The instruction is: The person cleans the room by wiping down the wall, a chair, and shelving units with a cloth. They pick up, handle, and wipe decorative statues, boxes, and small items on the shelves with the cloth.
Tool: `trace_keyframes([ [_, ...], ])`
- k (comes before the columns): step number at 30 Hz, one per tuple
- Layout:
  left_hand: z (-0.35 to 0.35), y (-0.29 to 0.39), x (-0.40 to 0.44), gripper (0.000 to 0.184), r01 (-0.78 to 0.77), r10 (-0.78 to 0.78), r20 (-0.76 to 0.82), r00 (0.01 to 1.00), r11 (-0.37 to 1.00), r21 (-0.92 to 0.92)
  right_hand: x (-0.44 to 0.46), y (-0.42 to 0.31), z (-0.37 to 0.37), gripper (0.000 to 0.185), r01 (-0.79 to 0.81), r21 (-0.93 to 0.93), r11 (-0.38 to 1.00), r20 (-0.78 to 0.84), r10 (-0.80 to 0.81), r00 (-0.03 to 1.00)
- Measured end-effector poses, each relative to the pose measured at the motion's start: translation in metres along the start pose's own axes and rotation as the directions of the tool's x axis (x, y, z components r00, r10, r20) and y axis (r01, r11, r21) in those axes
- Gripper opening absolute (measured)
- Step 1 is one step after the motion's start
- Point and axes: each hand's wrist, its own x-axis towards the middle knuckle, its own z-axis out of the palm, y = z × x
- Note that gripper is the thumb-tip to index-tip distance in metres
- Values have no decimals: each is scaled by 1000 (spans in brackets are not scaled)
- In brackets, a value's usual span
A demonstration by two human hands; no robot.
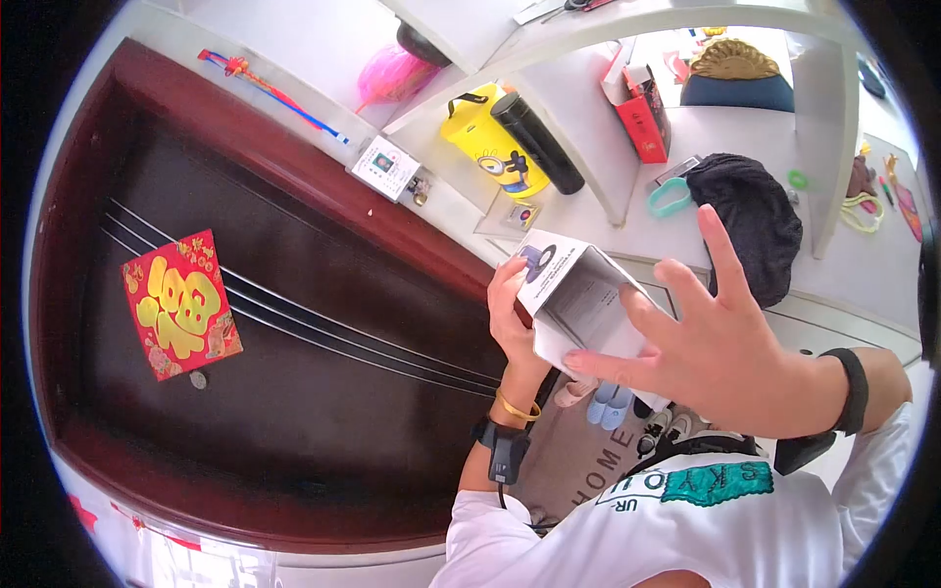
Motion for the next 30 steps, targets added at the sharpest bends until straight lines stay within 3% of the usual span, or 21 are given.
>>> trace_keyframes([
  [4, -5, -9, -9, 44, 73, -75, -51, 996, 997, -38, 7, -8, 1, 48, 30, -6, 1000, -6, -30, 1000],
  [6, -8, -8, -12, 42, 74, -71, -48, 996, 995, 73, 9, -8, 2, 48, 75, -42, 996, -10, -75, 997],
  [10, -13, -2, -13, 41, 74, -66, -71, 995, 991, 112, 11, -11, 3, 47, 69, -3, 998, 6, -69, 998],
  [13, -11, 0, -15, 40, 126, -122, -82, 989, 991, 39, 10, -12, 3, 48, 54, 33, 998, 10, -54, 998],
  [16, -9, 2, -13, 41, 73, -70, -106, 992, 997, 22, 7, -12, 5, 51, 33, 65, 997, 10, -34, 999],
  [19, -8, 1, -14, 43, 23, -19, -21, 1000, 985, 172, 3, -11, 4, 54, 35, 47, 998, 7, -35, 999],
  [22, -1, 6, -13, 43, -9, 18, -56, 998, 988, 156, -1, -10, 1, 57, 21, 59, 998, 16, -22, 1000],
  [30, 21, 15, -14, 41, 93, -111, -142, 984, 987, -129, -7, -7, -7, 60, 20, 70, 997, 15, -21, 1000],
])
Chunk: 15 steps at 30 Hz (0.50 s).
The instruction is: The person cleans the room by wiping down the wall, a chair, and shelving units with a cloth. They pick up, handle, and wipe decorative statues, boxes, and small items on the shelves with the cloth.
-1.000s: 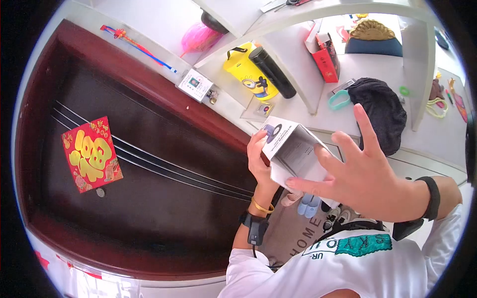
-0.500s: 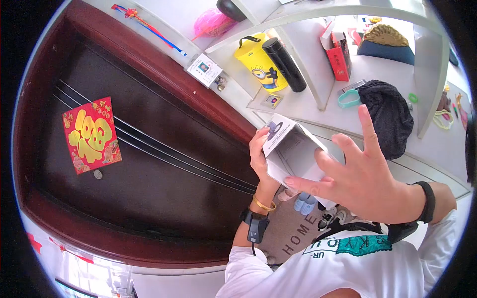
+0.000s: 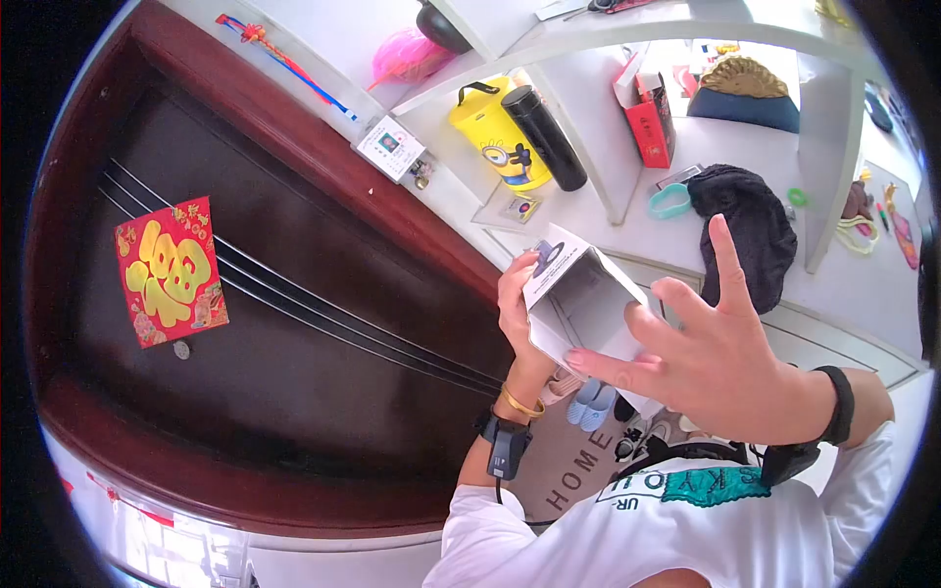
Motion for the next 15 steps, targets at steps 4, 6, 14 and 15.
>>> trace_keyframes([
  [4, 9, -7, -3, 41, 32, -32, 23, 999, 999, 11, -3, 2, -4, 59, 24, -65, 998, -6, -25, 1000],
  [6, 15, -7, 1, 47, -120, 118, 38, 992, 990, 70, -1, 0, -11, 58, -6, -26, 1000, 24, 7, 1000],
  [14, 10, -24, -6, 57, 287, -311, -99, 945, 936, -201, 36, -9, -25, 58, 202, -144, 969, 62, -194, 979],
  [15, 8, -27, -6, 57, 267, -300, -145, 943, 940, -214, 44, -14, -26, 58, 228, -136, 964, 67, -221, 973],
])
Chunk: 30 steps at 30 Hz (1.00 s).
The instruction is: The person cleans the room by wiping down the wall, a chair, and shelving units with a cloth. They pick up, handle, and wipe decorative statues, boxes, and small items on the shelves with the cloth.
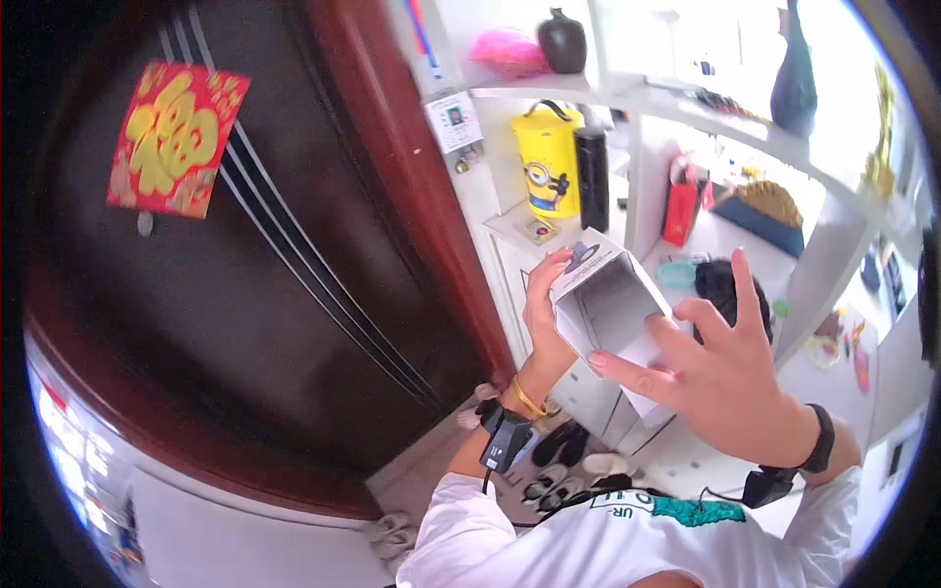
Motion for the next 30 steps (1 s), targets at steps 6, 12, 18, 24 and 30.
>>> trace_keyframes([
  [6, -24, 14, 13, 61, -82, 86, -102, 991, 996, 37, 31, -26, -12, 51, 164, -90, 982, -4, -165, 986],
  [12, -42, 68, 21, 67, -502, 502, -284, 817, 861, 78, 51, -53, -33, 34, 184, -101, 978, 20, -183, 983],
  [18, -48, 63, 1, 67, -371, 358, -311, 880, 929, 18, 58, -62, -28, 31, 239, -64, 969, 51, -236, 971],
  [24, -70, 101, 9, 69, -609, 625, -237, 744, 780, 144, 49, -81, -56, 36, 287, 30, 957, 16, -288, 958],
  [30, -59, 83, 3, 71, -560, 564, -336, 754, 820, 121, 46, -70, -47, 35, 295, 5, 955, 160, -292, 943],
])
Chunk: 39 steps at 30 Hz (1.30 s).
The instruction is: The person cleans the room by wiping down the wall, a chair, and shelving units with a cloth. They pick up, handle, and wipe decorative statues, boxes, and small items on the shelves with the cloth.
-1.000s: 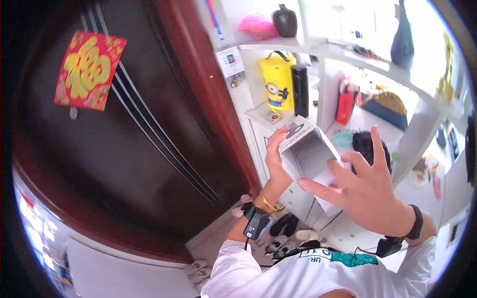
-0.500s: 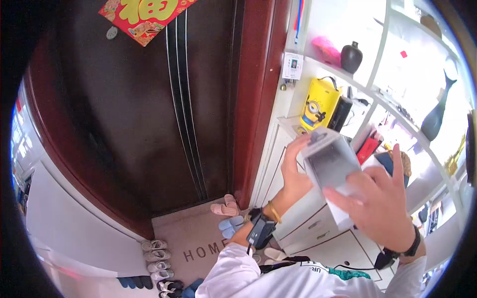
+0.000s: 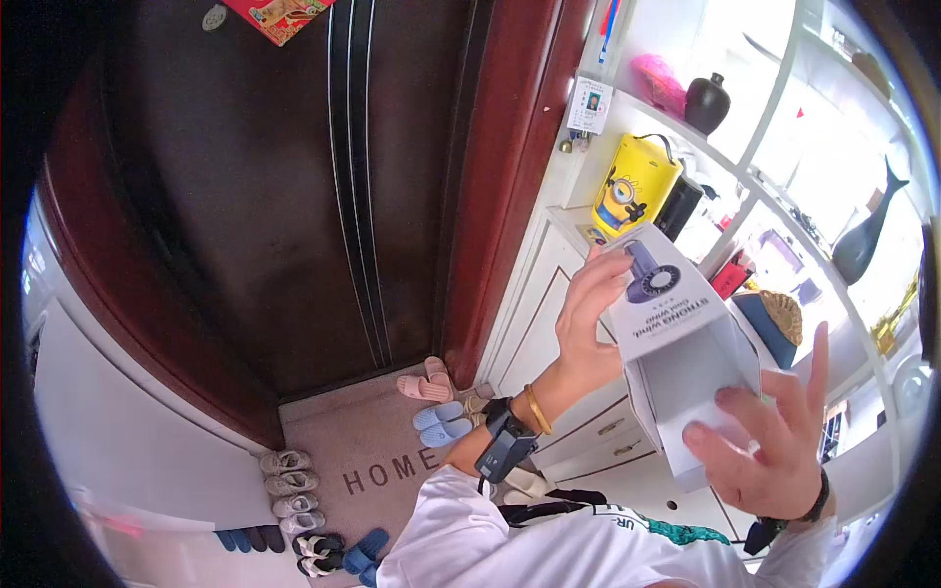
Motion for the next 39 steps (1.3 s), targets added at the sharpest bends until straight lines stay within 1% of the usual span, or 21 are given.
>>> trace_keyframes([
  [2, -6, 3, 5, 71, -74, 73, 16, 997, 997, 32, -7, -4, 3, 47, -14, 11, 1000, -92, 15, 996],
  [9, -15, 8, 7, 71, -103, 93, 100, 991, 990, 93, -14, -1, 6, 46, -4, 30, 1000, -91, 7, 996],
  [11, -16, 9, 4, 71, -100, 90, 129, 988, 992, 77, -16, 6, 5, 35, 63, 267, 962, -36, -56, 998],
  [12, -20, 12, 2, 71, 52, -86, 239, 967, 988, 145, -18, 12, 9, 35, 39, 268, 963, -34, -31, 999],
  [13, -22, 16, 0, 70, 192, -262, 339, 904, 955, 227, -21, 19, 19, 43, 58, 495, 867, -106, -6, 994],
  [14, -21, 19, -3, 70, 312, -382, 313, 870, 916, 250, -25, 24, 29, 51, 93, 686, 721, -177, 42, 983],
  [18, -15, 30, -19, 70, 427, -559, 400, 726, 823, 373, -49, 39, 74, 64, -97, 724, 683, -135, 278, 951],
  [21, -14, 24, -36, 69, 349, -546, 606, 579, 837, 421, -46, 39, 90, 76, -268, 775, 573, -167, 593, 787],
  [23, -10, 30, -50, 68, 455, -693, 643, 326, 711, 536, -53, 43, 100, 79, -377, 722, 581, -131, 649, 750],
  [24, -12, 27, -59, 68, 453, -671, 682, 290, 724, 520, -66, 44, 108, 79, -417, 715, 561, -126, 690, 713],
  [26, -18, 16, -74, 68, 523, -718, 660, 223, 659, 540, -86, 44, 128, 76, -268, 908, 321, -4, 647, 762],
  [27, -17, 12, -71, 68, 519, -709, 676, 201, 662, 541, -107, 49, 138, 76, -279, 909, 310, 1, 669, 744],
  [29, -16, 10, -67, 67, 204, -598, 801, -27, 781, 590, -174, 61, 157, 79, -529, 672, 518, 110, 637, 763],
  [31, -9, 0, -73, 66, 229, -578, 813, -67, 784, 577, -200, 70, 175, 78, -816, 384, 431, 150, 844, 516],
  [32, 8, -4, -69, 67, 315, -526, 838, -148, 778, 544, -204, 78, 187, 78, -815, 395, 425, 155, 843, 515],
  [33, 25, -9, -67, 69, 397, -465, 856, -225, 759, 516, -208, 90, 201, 75, -878, 292, 378, 163, 885, 435],
  [35, 68, -52, -94, 71, 666, -337, 936, -103, 676, 317, -219, 107, 261, 65, -928, -58, 369, 256, 904, 343],
  [36, 85, -62, -102, 71, 657, -335, 937, -105, 683, 318, -219, 106, 263, 63, -925, -49, 376, 276, 895, 350],
  [37, 99, -71, -108, 70, 792, -385, 910, -157, 502, 348, -218, 102, 265, 62, -924, -40, 380, 295, 888, 353],
  [38, 111, -78, -111, 69, 884, -417, 881, -224, 294, 363, -228, 95, 274, 56, -906, -12, 423, 197, 889, 413],
  [39, 119, -84, -114, 69, 878, -407, 883, -235, 300, 372, -231, 85, 273, 56, -913, -8, 408, 192, 897, 399],
])
